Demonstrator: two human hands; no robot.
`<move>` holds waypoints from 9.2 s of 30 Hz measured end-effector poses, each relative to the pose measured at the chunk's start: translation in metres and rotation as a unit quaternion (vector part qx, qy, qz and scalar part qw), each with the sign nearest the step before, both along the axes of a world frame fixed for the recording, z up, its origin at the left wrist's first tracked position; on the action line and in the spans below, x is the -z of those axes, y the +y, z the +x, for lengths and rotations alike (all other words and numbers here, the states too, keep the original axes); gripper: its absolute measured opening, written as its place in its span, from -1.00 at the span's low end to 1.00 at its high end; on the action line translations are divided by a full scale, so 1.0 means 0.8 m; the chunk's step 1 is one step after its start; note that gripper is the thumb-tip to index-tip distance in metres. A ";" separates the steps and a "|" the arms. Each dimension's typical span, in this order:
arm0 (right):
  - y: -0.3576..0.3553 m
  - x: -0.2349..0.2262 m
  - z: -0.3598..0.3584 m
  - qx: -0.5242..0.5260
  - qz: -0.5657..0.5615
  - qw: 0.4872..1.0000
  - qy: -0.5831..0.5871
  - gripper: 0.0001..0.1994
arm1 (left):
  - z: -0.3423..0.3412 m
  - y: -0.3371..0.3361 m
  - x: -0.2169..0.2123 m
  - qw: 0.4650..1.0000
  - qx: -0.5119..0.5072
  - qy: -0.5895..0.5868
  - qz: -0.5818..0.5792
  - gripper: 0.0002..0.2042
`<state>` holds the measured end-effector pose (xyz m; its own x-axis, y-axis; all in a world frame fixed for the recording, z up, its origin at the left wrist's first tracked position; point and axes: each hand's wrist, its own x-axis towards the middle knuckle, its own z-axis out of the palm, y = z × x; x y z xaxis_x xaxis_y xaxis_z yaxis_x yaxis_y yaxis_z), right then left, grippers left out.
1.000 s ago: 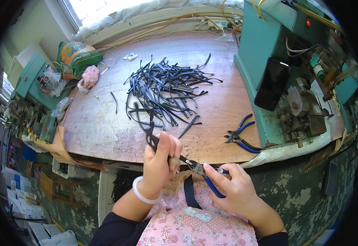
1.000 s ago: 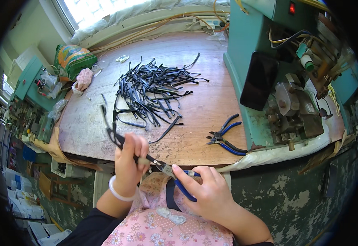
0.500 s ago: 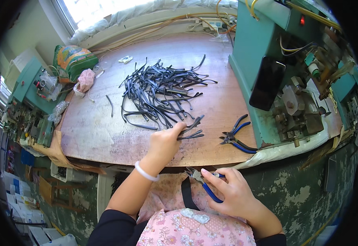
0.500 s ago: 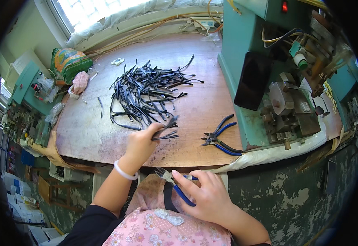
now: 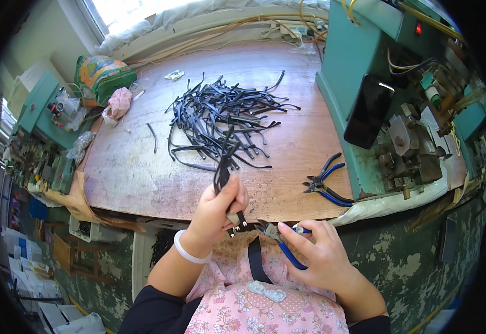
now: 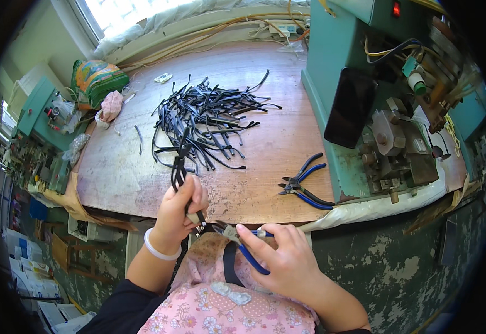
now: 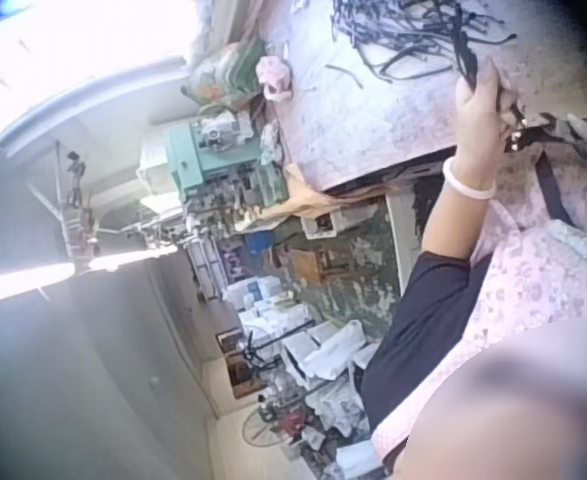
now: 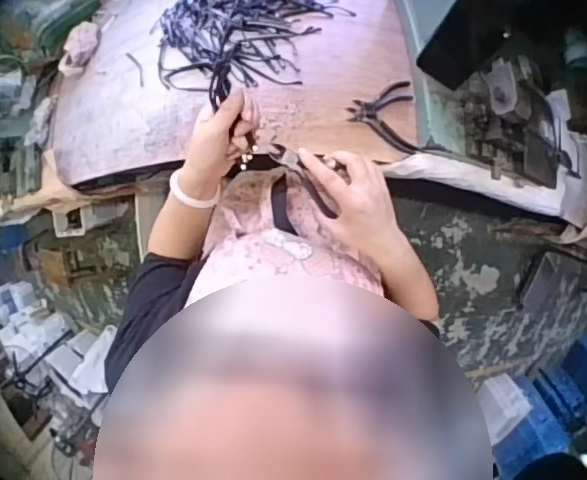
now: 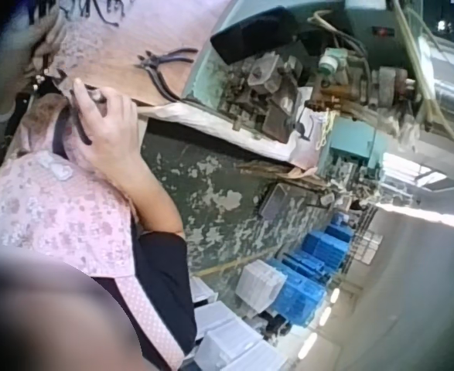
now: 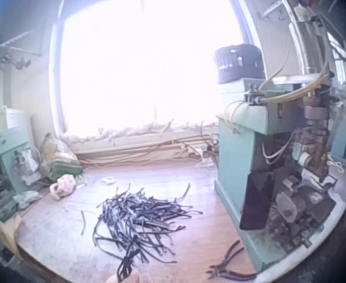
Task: The person repeatedly picks up black cables from a pile on a wooden table and uses pliers to cut off the ends. The cut pieces are dropped back onto the table. The person continues this process throughout the clip.
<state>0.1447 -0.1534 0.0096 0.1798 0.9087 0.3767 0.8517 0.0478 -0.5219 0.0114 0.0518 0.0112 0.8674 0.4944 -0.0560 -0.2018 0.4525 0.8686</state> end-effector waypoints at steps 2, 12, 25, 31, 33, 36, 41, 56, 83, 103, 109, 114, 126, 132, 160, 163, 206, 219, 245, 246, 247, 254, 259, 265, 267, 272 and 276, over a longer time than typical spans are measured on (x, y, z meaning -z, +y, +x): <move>0.002 -0.003 -0.003 -0.012 0.012 0.999 -0.035 -0.39 | 0.001 -0.006 -0.002 0.999 -0.022 0.035 0.030 -0.61; 0.002 -0.014 0.003 -0.049 -0.001 0.996 -0.073 -0.42 | -0.001 -0.012 -0.011 0.997 0.044 0.016 0.059 -0.61; 0.004 -0.015 -0.010 -0.014 -0.001 0.999 0.031 -0.29 | 0.010 -0.080 0.025 0.842 -0.403 -0.149 0.326 -0.60; -0.005 -0.004 -0.002 0.008 -0.007 1.000 0.006 -0.35 | -0.002 -0.032 0.001 0.966 -0.165 -0.064 0.191 -0.64; -0.005 0.000 0.003 0.002 0.011 1.000 0.004 -0.29 | 0.013 -0.013 0.007 0.947 -0.177 -0.046 0.266 -0.64; -0.007 -0.003 0.000 0.002 0.006 0.999 0.031 -0.30 | 0.032 0.048 0.032 0.858 -0.095 0.176 0.473 -0.83; -0.010 -0.005 -0.004 -0.014 -0.003 0.999 0.033 -0.38 | 0.049 0.120 0.076 0.493 -0.024 0.211 0.844 -0.71; 0.006 -0.004 0.002 -0.017 0.023 0.998 -0.058 -0.34 | 0.001 0.017 -0.008 0.996 0.080 0.003 -0.023 -0.52; -0.007 -0.013 -0.004 -0.032 0.002 0.999 0.003 -0.37 | -0.028 -0.046 0.002 0.963 -0.158 -0.188 0.116 -0.54; -0.012 -0.002 -0.005 -0.055 -0.023 0.998 0.028 -0.43 | 0.093 0.179 0.082 0.489 -0.031 0.232 0.840 -0.83; -0.012 0.010 -0.001 -0.038 -0.004 0.997 0.072 -0.35 | 0.053 0.141 0.030 0.888 -0.107 0.237 0.380 -0.74; -0.013 0.017 0.009 0.005 -0.107 0.943 0.315 -0.14 | 0.025 0.084 0.012 0.955 -0.114 0.109 0.250 -0.65; 0.005 -0.007 -0.008 -0.035 -0.005 0.997 -0.071 -0.40 | -0.013 0.007 0.007 0.996 0.035 -0.056 -0.058 -0.66; 0.007 -0.019 -0.006 -0.042 -0.002 0.995 -0.088 -0.41 | -0.013 0.000 -0.002 0.996 0.031 -0.068 -0.056 -0.66; -0.005 -0.010 -0.002 -0.028 -0.008 0.999 0.031 -0.34 | 0.044 0.060 0.025 0.943 -0.169 -0.024 0.286 -0.77; -0.005 -0.011 -0.006 -0.036 -0.015 0.998 0.045 -0.38 | 0.097 0.125 0.037 0.669 -0.195 0.201 0.689 -0.79; 0.000 -0.017 -0.014 -0.021 0.032 0.998 0.047 -0.36 | -0.005 -0.073 0.012 0.901 -0.248 -0.259 0.244 -0.52; -0.006 -0.004 -0.007 -0.020 0.006 0.999 0.037 -0.37 | 0.057 0.060 0.018 0.855 -0.180 0.097 0.476 -0.81; -0.014 0.002 0.006 -0.054 -0.035 0.996 0.059 -0.31 | 0.048 0.104 0.014 0.842 -0.026 0.248 0.478 -0.74; -0.013 0.002 0.006 -0.052 -0.034 0.996 0.059 -0.31 | 0.044 0.099 0.001 0.922 -0.019 0.225 0.315 -0.74; -0.013 0.002 0.005 -0.054 -0.032 0.996 0.060 -0.31 | 0.035 0.102 0.005 0.955 -0.034 0.182 0.231 -0.73; -0.010 0.007 0.005 -0.054 -0.034 0.994 0.086 -0.32 | 0.016 0.121 0.052 0.953 -0.218 0.160 0.137 -0.65; -0.005 0.009 0.008 -0.037 -0.032 0.994 0.094 -0.30 | 0.001 0.130 0.045 0.984 -0.147 0.104 -0.003 -0.66; -0.001 0.011 0.004 -0.044 -0.035 0.994 0.096 -0.32 | 0.008 0.145 0.046 0.984 -0.104 0.126 -0.068 -0.67; -0.002 0.012 0.004 -0.041 -0.033 0.994 0.099 -0.32 | 0.010 0.152 0.050 0.976 -0.167 0.103 -0.100 -0.66; -0.004 0.019 0.004 -0.035 -0.015 0.993 0.109 -0.31 | 0.007 0.157 0.057 0.965 -0.159 -0.080 -0.195 -0.69; -0.001 0.017 0.001 -0.043 -0.023 0.992 0.117 -0.32 | 0.016 0.144 0.046 0.986 -0.155 -0.039 -0.036 -0.65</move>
